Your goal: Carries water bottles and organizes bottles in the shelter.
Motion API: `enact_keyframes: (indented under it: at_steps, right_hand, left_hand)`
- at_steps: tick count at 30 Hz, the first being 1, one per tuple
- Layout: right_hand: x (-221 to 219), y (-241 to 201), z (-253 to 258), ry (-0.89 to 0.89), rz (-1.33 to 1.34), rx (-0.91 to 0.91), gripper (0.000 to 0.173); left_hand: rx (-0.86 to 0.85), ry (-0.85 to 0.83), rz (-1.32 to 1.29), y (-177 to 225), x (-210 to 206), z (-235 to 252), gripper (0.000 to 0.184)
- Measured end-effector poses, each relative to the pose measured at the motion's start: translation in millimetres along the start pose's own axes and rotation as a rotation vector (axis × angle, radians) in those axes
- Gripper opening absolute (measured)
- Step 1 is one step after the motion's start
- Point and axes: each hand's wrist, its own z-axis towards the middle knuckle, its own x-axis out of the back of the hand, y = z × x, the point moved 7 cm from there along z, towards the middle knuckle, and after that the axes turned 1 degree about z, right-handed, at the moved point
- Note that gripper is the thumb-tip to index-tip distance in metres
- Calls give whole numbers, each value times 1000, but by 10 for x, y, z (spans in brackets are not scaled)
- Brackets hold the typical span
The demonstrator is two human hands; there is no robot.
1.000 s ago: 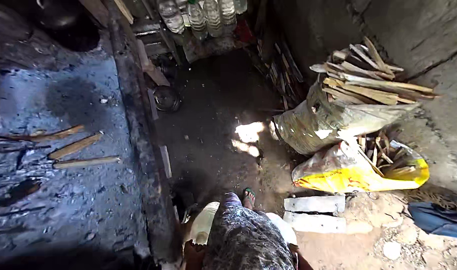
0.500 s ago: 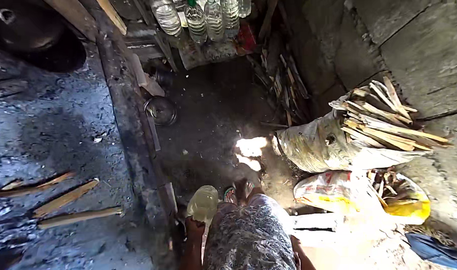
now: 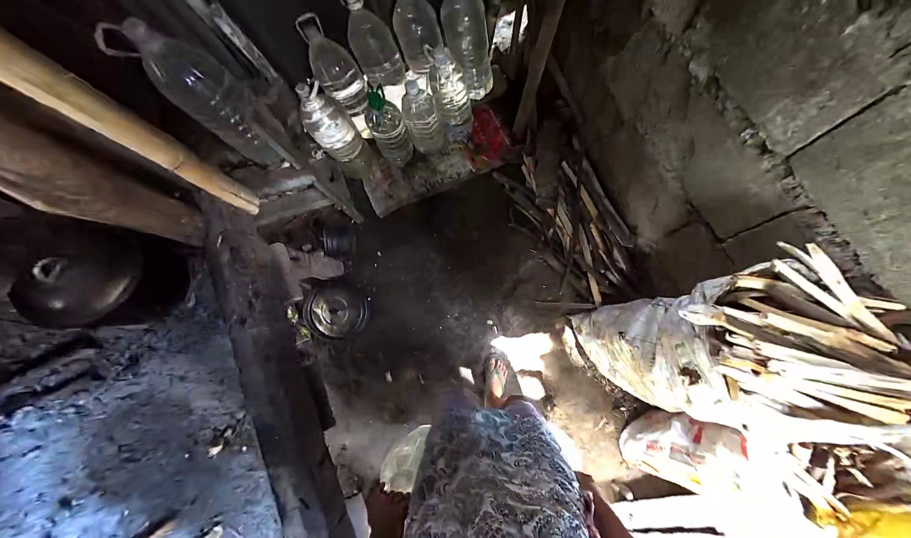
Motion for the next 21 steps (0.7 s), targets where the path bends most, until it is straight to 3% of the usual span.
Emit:
enact_keyframes:
  at_steps: [2,4,6,8,10,13,18,21]
  right_hand:
    - [-147,-367,-290,-130,146,-18,48]
    - [-275,-608,-357,-108,195,-41,46]
    - [-329,-807,-247,64,5,-115,37]
    - [-161,-689,352,177,-349,-136,33]
    - [-61,-729,806,218,-528,-153,33]
    - [-317,-1305,813,282,-401,-78,28]
    - [-915,-2464,886,218,-474,34,34]
    - [-1029,-2915,1258,287,-556,-37,37]
  left_hand:
    - [-56,-10,225,298,20,-2,38]
    - [-57,10,377,515,76,135,40]
    - [-63,3,424,761,55,289,42]
    - [-70,-36,465,1121,-30,423,43]
    - [-52,-60,457,1461,-132,525,44]
    - [-37,-22,261,1888,-212,790,35]
    - [97,62,-326,2578,-408,1259,26]
    - [166,62,-665,3093,-537,1586,19]
